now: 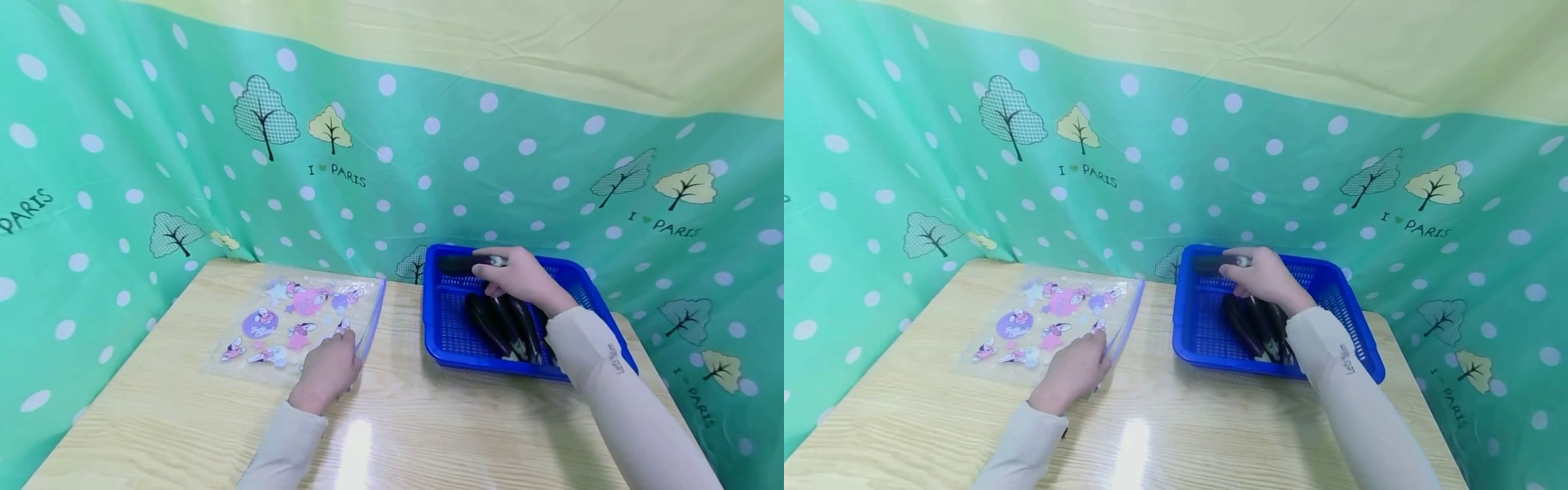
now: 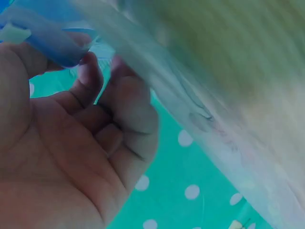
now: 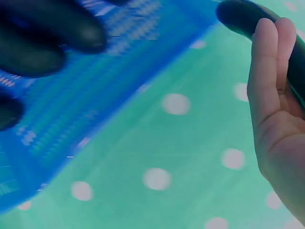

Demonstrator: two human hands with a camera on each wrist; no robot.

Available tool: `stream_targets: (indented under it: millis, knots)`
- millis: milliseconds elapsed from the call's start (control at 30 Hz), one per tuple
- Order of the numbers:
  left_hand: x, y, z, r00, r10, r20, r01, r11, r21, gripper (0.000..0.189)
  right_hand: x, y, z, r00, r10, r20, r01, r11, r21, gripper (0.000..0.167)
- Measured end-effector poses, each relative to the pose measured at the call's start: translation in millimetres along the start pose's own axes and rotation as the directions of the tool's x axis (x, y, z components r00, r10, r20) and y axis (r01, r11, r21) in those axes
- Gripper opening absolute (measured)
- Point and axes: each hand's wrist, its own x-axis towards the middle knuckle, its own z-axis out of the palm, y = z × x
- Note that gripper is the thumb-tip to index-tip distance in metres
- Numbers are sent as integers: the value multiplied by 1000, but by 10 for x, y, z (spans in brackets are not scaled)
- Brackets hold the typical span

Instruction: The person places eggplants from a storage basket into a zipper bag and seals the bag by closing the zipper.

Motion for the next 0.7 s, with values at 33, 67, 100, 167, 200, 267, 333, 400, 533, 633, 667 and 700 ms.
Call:
stream_targets:
  millis: [33,67,100,167,200,267,333,400,533,633,667,700]
  knots:
    - [-2,-17,-17,1000,7,-24,-7,1000,2,13,-65,-51,3,1000,-15,-8,15,1000,2,56]
    - [-2,-31,-37,999,11,-43,-11,1000,0,11,-132,-100,18,999,-29,-14,29,1000,-3,56]
    - [-2,-43,-54,998,12,-56,-12,1000,-1,11,-198,-147,47,999,-47,-16,46,999,-10,55]
    - [-5,-57,-94,997,11,-77,-12,1000,-10,12,-329,-232,138,997,-75,-13,75,997,-3,53]
    - [-9,-62,-111,997,7,-82,-8,1000,-15,12,-392,-266,200,996,-85,-6,85,996,4,52]
    - [-25,-67,-135,997,-1,-82,-1,1000,-29,12,-517,-318,335,994,-108,8,107,993,49,50]
    - [-46,-85,-158,997,-5,-81,1,999,-44,12,-612,-359,492,990,-140,27,137,985,104,48]
    - [-73,-117,-183,997,-9,-82,4,998,-58,11,-675,-395,667,985,-167,45,158,975,154,47]
    - [-129,-173,-240,996,-26,-83,18,995,-94,9,-749,-456,1033,976,-210,48,195,955,223,47]
    - [-154,-188,-272,997,-27,-73,18,993,-116,10,-778,-482,1313,978,-206,34,191,950,245,48]
    - [-161,-190,-277,998,-22,-67,13,992,-122,10,-779,-484,1403,980,-197,29,183,950,252,48]
    - [-169,-190,-282,998,-16,-60,8,992,-126,11,-774,-482,1490,981,-191,26,178,949,260,48]
